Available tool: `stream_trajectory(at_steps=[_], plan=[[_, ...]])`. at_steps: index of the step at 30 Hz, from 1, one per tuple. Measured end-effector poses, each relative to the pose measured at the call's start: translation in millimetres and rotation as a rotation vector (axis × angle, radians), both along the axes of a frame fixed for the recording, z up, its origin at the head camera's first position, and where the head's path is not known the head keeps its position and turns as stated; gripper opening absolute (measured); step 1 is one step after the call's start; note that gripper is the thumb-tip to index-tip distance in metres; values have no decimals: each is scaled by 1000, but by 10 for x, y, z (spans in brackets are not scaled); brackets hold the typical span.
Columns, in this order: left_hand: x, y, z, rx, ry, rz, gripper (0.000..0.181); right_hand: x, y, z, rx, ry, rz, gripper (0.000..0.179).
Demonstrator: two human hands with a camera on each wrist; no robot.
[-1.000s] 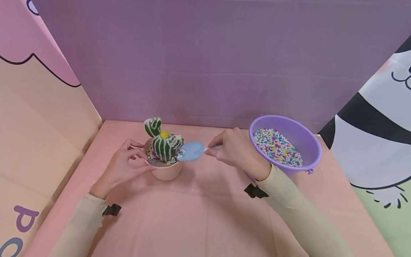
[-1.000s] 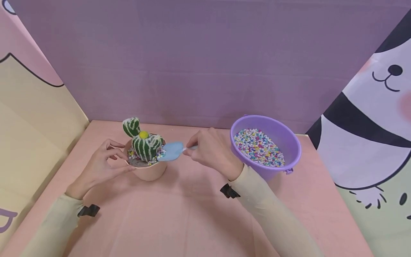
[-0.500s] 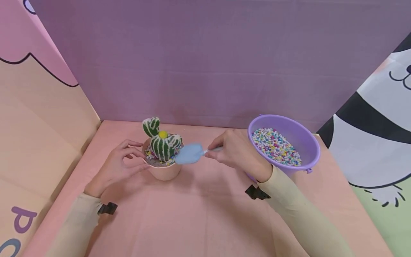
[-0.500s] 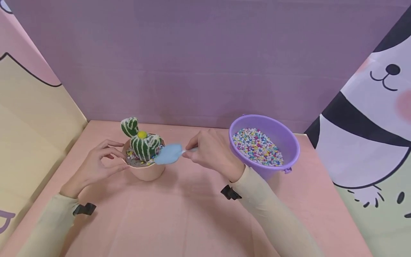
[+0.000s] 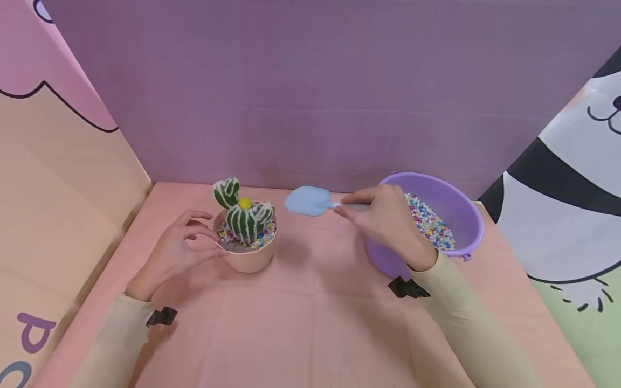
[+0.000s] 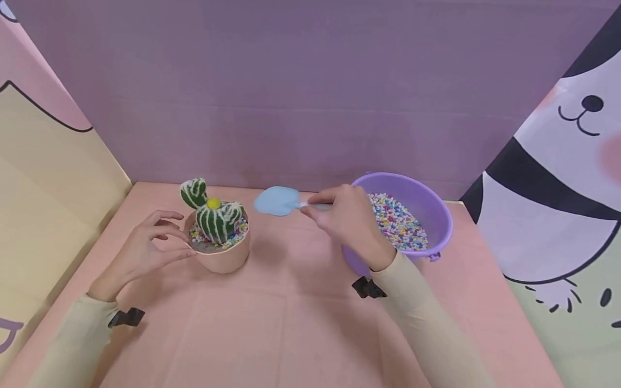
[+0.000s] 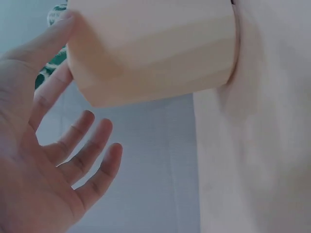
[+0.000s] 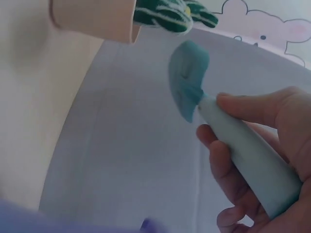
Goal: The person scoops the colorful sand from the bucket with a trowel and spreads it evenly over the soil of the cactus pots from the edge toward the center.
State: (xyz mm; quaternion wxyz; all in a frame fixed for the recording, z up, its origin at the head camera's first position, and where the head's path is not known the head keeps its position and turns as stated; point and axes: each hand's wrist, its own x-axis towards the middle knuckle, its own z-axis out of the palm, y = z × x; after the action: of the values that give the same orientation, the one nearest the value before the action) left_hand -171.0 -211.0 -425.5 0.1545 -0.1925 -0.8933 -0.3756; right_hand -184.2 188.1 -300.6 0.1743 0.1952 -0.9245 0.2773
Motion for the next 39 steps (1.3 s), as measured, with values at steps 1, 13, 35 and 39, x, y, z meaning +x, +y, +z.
stream_trajectory(at_steps=[1, 13, 35, 39], plan=[[10, 0, 11, 3, 6, 4, 25, 5, 31, -7, -8, 7, -8, 12], [139, 272, 311, 213, 231, -159, 25, 50, 462, -73, -77, 83, -83, 10], [345, 1102, 585, 185, 188, -358, 25, 169, 1136, -139, -146, 96, -175, 14], [335, 1273, 583, 164, 156, -359, 21, 189, 1257, -150, -137, 93, -213, 15]])
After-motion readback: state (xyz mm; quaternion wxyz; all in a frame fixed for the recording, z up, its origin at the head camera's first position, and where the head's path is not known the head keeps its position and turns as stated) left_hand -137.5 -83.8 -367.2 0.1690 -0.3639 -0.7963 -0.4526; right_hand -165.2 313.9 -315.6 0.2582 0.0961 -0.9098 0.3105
